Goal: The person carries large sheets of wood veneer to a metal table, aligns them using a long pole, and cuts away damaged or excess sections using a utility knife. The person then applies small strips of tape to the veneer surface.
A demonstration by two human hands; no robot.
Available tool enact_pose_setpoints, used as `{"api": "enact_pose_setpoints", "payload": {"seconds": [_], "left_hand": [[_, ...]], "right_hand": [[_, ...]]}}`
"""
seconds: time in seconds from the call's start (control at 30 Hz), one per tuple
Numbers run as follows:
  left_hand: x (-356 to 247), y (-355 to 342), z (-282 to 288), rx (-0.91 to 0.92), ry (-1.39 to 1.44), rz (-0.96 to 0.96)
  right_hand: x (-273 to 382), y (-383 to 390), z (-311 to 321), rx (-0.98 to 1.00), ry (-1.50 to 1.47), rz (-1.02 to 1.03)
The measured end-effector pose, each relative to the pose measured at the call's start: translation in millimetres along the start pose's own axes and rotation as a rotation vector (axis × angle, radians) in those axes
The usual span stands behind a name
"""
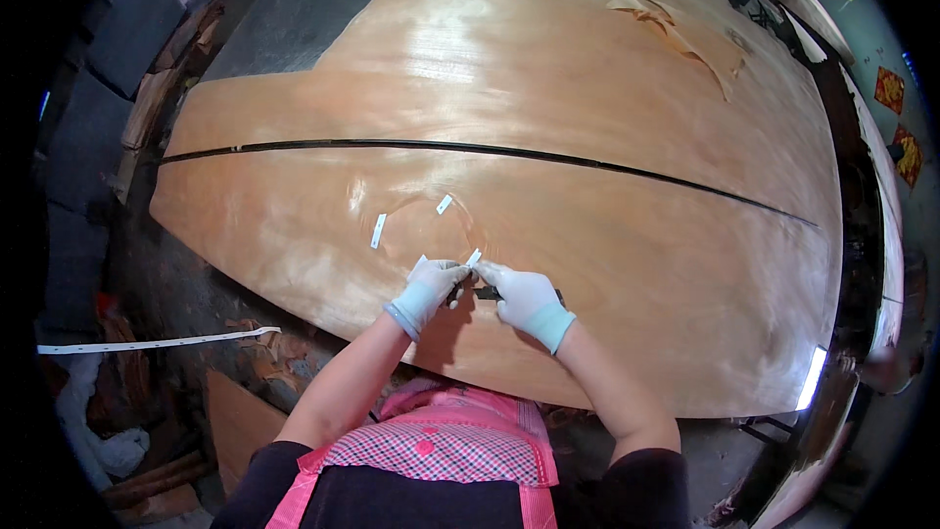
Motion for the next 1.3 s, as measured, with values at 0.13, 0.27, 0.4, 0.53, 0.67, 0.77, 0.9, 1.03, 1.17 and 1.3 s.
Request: {"api": "enact_pose_setpoints", "payload": {"seconds": [0.13,0.27,0.4,0.53,0.67,0.77,0.9,1.03,1.17,1.3], "left_hand": [[-18,9,1,-0.075,-0.357,-0.062],[-12,47,16,0.009,-1.114,-0.221],[49,103,78,0.035,-0.936,-0.12],[160,145,161,-0.059,-0.996,0.089],[222,205,224,-0.275,-0.832,0.227],[276,212,261,-0.298,-0.731,0.139],[300,229,317,-0.324,-0.805,0.03],[309,253,403,-0.452,-0.732,0.057],[347,292,483,-0.631,-0.6,-0.02],[395,313,545,-0.771,-0.506,0.014]], "right_hand": [[-5,-11,-14,0.223,0.161,0.026],[12,-11,-16,0.496,0.423,0.036],[21,-12,-30,0.532,0.412,0.097],[43,-30,-6,0.111,0.2,0.143],[80,-16,-34,-0.043,-0.048,-0.042],[137,-6,-105,0.194,-0.039,0.121],[252,-7,-181,0.31,0.014,0.277],[357,-22,-258,0.392,-0.165,0.425],[467,-31,-338,0.648,-0.076,0.687],[523,-60,-393,0.761,-0.02,0.726]]}}
Point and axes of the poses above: each hand's wrist, its own y-axis away from the middle knuckle, its own z-axis out of the back of the hand, x = y × z, the point moved 7 cm from there along -y, towards the middle knuckle, and after that the axes turned 10 degrees about -x, right-handed, at the moved point
